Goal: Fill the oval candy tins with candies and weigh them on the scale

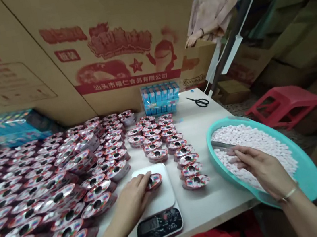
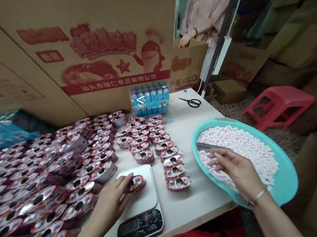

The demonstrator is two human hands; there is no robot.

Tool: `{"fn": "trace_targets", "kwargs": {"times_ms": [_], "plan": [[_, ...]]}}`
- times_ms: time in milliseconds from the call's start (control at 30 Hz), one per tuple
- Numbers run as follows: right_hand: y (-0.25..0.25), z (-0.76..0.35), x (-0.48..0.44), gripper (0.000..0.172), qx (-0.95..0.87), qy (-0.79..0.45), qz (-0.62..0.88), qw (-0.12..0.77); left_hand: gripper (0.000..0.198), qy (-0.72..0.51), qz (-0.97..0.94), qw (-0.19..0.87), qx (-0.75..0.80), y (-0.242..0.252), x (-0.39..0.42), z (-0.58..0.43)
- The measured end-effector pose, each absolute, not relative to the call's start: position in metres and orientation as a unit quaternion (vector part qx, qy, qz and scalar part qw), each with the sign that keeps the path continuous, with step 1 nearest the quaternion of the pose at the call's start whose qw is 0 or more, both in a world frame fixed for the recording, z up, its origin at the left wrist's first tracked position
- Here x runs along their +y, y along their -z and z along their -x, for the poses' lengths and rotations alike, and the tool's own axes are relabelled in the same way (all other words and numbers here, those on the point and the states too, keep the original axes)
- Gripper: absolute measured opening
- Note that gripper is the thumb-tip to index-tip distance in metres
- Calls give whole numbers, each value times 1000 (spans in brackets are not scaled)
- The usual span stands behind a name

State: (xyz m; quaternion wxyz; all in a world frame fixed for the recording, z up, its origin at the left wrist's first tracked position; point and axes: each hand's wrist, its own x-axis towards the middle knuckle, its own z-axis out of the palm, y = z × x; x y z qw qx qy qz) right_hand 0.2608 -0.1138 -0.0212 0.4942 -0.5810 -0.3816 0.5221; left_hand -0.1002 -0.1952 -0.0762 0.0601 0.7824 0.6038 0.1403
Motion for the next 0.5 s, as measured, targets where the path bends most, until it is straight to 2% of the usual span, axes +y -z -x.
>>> {"fn": "trace_targets", "kwargs": {"times_ms": [133,233,333,500], "plan": [[41,-276,-125,44,-403,-434,617,518,32,-178,-781,82,593,39,-169,111],[52,-278,-128,41,-429,-364,626,540,42,-224,-739,-9,635,1,-120,135],[61,-279,-131,43,-445,-334,654,513,42,-205,-705,-68,676,-21,-52,160],[72,-281,-135,43,-458,-320,679,477,39,-94,-664,-29,741,-10,40,178]]}}
